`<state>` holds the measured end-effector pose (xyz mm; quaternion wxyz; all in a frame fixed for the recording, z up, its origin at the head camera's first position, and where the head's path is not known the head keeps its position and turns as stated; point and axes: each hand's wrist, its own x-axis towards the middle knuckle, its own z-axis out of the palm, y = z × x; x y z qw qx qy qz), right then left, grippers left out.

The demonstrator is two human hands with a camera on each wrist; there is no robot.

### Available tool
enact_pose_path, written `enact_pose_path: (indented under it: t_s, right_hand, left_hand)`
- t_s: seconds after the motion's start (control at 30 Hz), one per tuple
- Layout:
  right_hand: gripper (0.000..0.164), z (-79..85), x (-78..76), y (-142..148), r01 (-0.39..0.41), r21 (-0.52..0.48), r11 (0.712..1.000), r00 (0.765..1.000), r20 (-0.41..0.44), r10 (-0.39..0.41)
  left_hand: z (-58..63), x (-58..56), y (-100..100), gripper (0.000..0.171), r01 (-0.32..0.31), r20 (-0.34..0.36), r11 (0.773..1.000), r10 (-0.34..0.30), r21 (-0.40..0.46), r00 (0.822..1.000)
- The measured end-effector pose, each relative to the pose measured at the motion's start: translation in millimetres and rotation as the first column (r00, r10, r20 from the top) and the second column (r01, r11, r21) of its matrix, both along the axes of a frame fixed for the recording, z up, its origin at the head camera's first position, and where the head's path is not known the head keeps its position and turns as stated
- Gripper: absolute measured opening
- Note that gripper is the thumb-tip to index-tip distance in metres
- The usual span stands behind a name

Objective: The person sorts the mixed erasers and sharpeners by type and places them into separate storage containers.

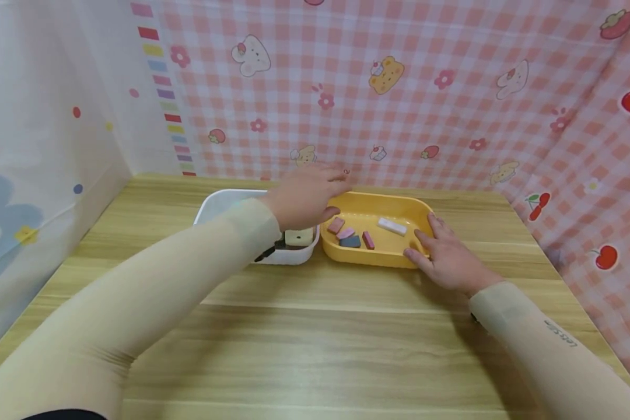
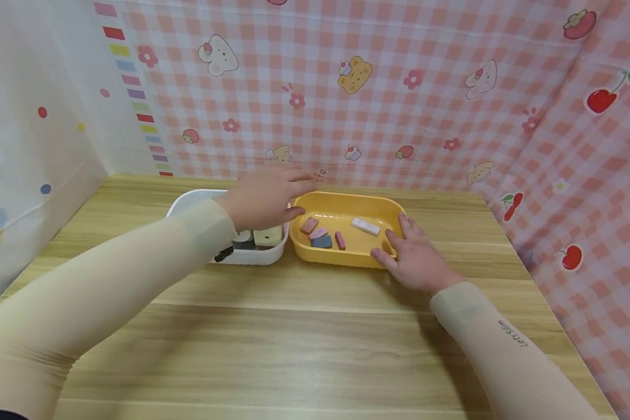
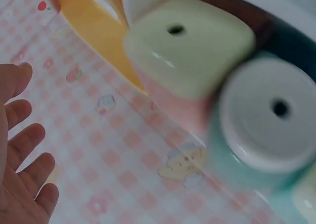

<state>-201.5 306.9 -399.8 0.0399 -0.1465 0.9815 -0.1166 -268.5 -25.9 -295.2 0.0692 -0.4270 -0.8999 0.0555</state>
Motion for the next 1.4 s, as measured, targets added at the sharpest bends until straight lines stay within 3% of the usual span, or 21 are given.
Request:
enact_pose_path:
  t_s: [0.27, 0.5, 0.9, 1.4]
  right_hand:
    - [0.082, 3.4, 0.5, 3, -0.014, 0.002, 1.000, 1.000, -0.005, 0.014]
    - [0.083, 7.2, -0.4, 7, -0.028, 0.020, 0.999, 1.000, 0.009, 0.028]
    - [0.086, 11.1, -0.6, 11, -0.011, 0.003, 1.000, 0.999, 0.051, 0.011]
    - [0.082, 14.7, 0.1, 24, 0.007, -0.049, 0.999, 1.000, 0.025, -0.005]
  left_hand:
    - [2.8, -3.8, -44, 0.061, -0.087, 0.027, 0.995, 0.085, 0.049, 0.996]
    - [2.8, -1.9, -83, 0.062, -0.142, 0.036, 0.980, 0.138, 0.140, 0.990]
    - [-11.1, -0.6, -140, 0.058, -0.203, 0.022, 0.957, 0.203, 0.206, 0.979]
    - [-31.4, 11.2, -201, 0.066, -0.405, 0.142, 0.887, 0.381, 0.223, 0.913]
